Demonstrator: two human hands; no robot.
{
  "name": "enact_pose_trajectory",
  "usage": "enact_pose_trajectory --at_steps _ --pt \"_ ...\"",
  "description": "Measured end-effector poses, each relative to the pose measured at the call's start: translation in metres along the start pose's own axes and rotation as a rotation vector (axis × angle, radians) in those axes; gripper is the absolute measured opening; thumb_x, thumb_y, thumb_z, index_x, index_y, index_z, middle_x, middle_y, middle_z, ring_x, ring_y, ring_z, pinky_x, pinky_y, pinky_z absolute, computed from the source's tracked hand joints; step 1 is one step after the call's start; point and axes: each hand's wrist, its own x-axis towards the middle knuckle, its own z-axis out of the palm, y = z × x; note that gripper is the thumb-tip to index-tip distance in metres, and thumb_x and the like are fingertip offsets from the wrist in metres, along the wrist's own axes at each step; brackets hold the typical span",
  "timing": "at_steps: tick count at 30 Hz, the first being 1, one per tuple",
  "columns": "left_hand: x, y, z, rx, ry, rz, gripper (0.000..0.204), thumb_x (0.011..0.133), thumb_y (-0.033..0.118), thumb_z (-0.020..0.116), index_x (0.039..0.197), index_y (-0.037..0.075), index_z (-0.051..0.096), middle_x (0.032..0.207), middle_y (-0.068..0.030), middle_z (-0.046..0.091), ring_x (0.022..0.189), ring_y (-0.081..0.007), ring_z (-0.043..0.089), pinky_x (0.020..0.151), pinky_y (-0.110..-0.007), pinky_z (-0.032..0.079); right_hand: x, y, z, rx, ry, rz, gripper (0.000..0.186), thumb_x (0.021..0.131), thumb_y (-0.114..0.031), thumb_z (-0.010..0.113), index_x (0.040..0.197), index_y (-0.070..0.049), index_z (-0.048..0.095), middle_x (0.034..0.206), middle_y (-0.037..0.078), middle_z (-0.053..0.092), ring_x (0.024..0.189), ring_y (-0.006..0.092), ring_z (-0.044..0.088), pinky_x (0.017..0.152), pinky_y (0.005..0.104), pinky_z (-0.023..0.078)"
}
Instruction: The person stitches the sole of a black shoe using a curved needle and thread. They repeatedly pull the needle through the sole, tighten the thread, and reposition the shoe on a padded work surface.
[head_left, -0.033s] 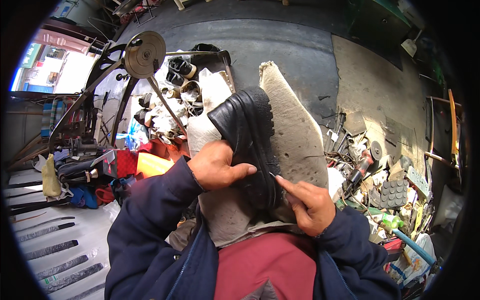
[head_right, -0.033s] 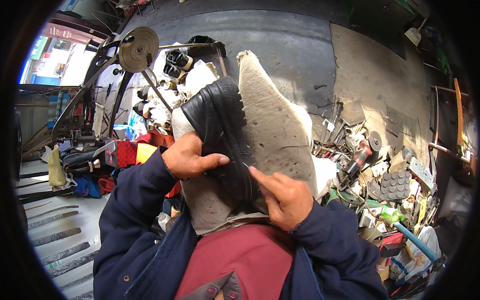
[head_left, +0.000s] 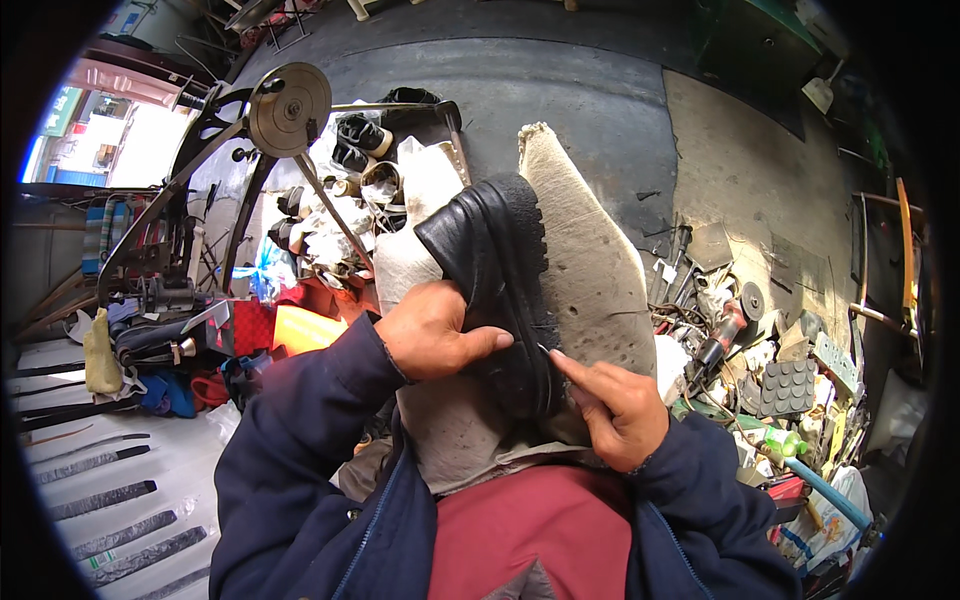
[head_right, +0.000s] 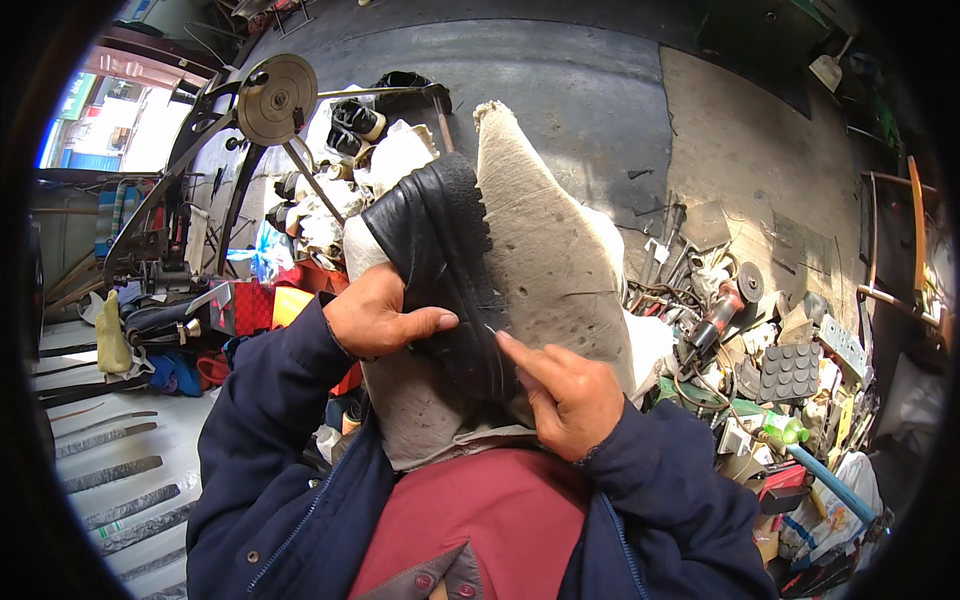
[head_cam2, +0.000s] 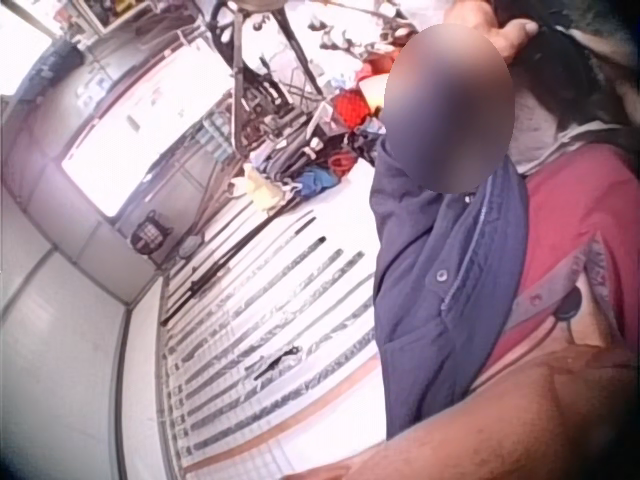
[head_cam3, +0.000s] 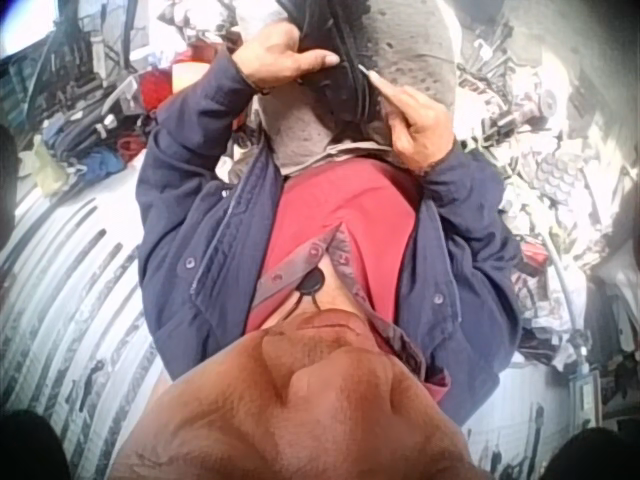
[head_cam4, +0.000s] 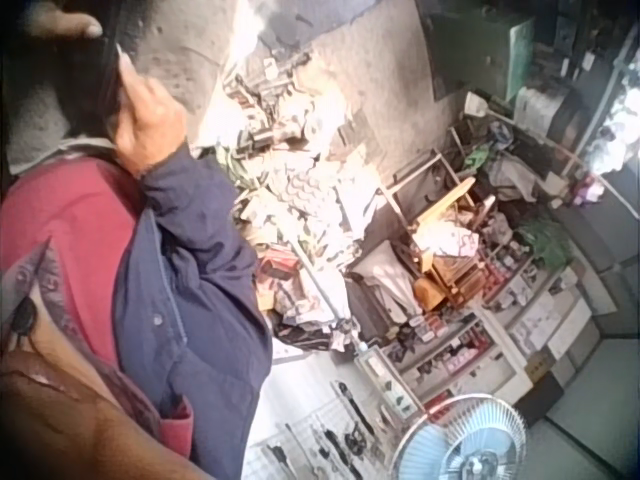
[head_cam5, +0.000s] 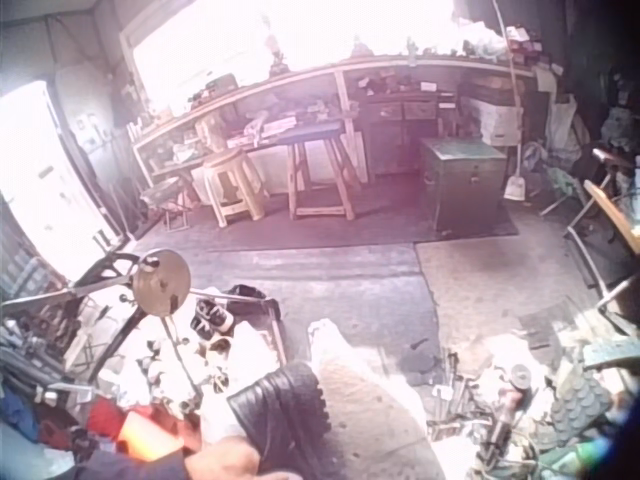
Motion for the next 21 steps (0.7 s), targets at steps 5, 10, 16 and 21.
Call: enact_pose_trajectory --at_steps 5,10,16,21 --pt "0.003 -0.014 0.007 -0.012 0.034 0.056 0.064 0.091 0.048 0.077 0.061 -0.007 0.062 0.053 -0.0233 0.053 0.048 -0.0369 0.058 0.050 -0.045 0.046 0.004 0.002 0.009 0.069 0.050 0.001 0.055 0.090 0.013 0.060 0.142 -0.004 0.064 0.077 0.013 0.060 0.066 0.0265 0.062 0.065 0.0332 0.050" --pt "0.005 -0.018 0.013 -0.059 0.072 0.070 0.061 0.089 0.045 0.078 0.063 -0.007 0.063 0.053 -0.0223 0.053 0.049 -0.0351 0.059 0.051 -0.044 0.047 0.008 0.007 -0.002 0.018 -0.018 -0.015 0.049 0.092 0.002 0.064 0.140 -0.009 0.065 0.084 0.016 0.066 0.073 0.0359 0.067 0.066 0.0420 0.053" --pt "0.002 -0.014 0.014 -0.088 0.043 -0.059 0.057 0.087 0.042 0.081 0.065 -0.007 0.063 0.055 -0.0212 0.055 0.051 -0.0332 0.061 0.052 -0.043 0.048 0.013 0.002 -0.015 -0.067 -0.115 -0.016 0.055 0.089 0.004 0.064 0.142 -0.009 0.064 0.087 0.018 0.070 0.078 0.0382 0.069 0.068 0.0440 0.054" --pt "0.002 -0.017 0.016 -0.098 0.088 0.028 0.059 0.085 0.044 0.083 0.064 -0.007 0.062 0.055 -0.0219 0.054 0.051 -0.0369 0.059 0.051 -0.044 0.047 0.027 -0.018 -0.032 -0.329 -0.277 0.090 0.053 0.087 0.004 0.064 0.138 -0.010 0.068 0.087 0.019 0.073 0.079 0.0385 0.072 0.071 0.0423 0.057"
